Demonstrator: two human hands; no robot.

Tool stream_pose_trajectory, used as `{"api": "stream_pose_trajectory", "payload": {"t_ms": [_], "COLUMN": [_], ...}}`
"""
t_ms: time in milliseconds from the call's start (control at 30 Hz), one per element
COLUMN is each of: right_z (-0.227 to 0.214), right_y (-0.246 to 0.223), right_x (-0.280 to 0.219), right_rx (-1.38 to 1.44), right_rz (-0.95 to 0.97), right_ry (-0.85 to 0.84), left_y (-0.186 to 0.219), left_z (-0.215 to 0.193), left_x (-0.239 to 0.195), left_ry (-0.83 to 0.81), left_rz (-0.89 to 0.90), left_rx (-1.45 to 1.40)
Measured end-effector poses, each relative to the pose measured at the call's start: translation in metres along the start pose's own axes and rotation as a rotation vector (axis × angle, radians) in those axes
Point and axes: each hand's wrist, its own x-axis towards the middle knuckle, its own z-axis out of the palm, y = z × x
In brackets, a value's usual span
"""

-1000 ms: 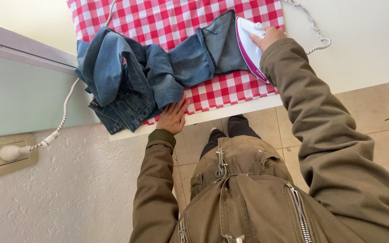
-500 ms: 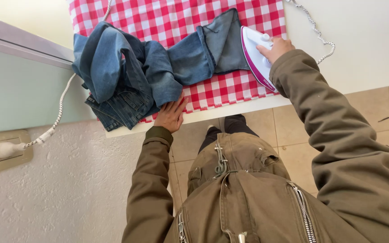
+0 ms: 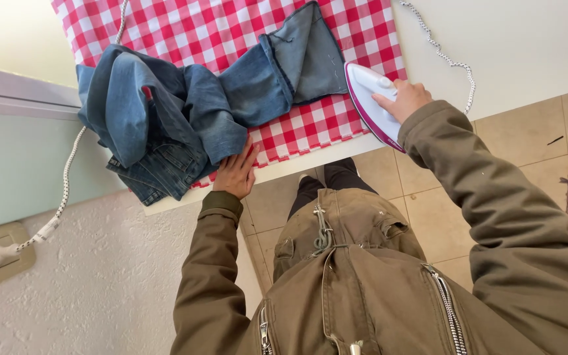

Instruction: The person plugs in an iron and irons a red and white checkered cloth on a table. They then pick up a pair of blue jeans, fold the hem, and iron the folded edge of the jeans on the same table.

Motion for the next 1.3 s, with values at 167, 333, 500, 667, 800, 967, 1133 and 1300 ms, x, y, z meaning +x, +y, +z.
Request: {"api": "stream_pose_trajectory", "payload": {"t_ms": [167,333,500,667,800,967,1133,1300], "right_z": [-0.022,-0.063,-0.122,-0.137,-0.144,-0.118,-0.083,-0.067], "right_y": [0.003,0.015,0.043,0.043,0.020,-0.003,-0.030,-0.052], "right_x": [-0.032,-0.045,-0.018,0.014,0.032,0.052,0.052,0.064], "right_rx": [0.038,0.020,-0.126,-0.107,-0.098,0.017,0.073,0.094], "right_rz": [0.058,0.054,0.072,-0.014,-0.106,-0.125,-0.146,-0.183], "right_ry": [-0.065,-0.185,-0.181,-0.116,-0.097,-0.189,-0.154,-0.116], "left_y": [0.004,0.036,0.087,0.089,0.082,0.045,0.018,0.000], "left_z": [0.009,0.031,-0.012,-0.012,-0.037,-0.035,0.006,0.031], "left_x": [0.003,0.018,0.121,0.211,0.245,0.294,0.340,0.368], "left_ry": [0.011,0.101,0.137,0.067,0.083,0.109,0.106,0.084], "left_rz": [-0.022,-0.056,0.040,0.010,-0.183,-0.322,-0.314,-0.353], "left_rx": [-0.011,-0.113,-0.253,-0.152,-0.125,-0.148,-0.131,-0.126]}}
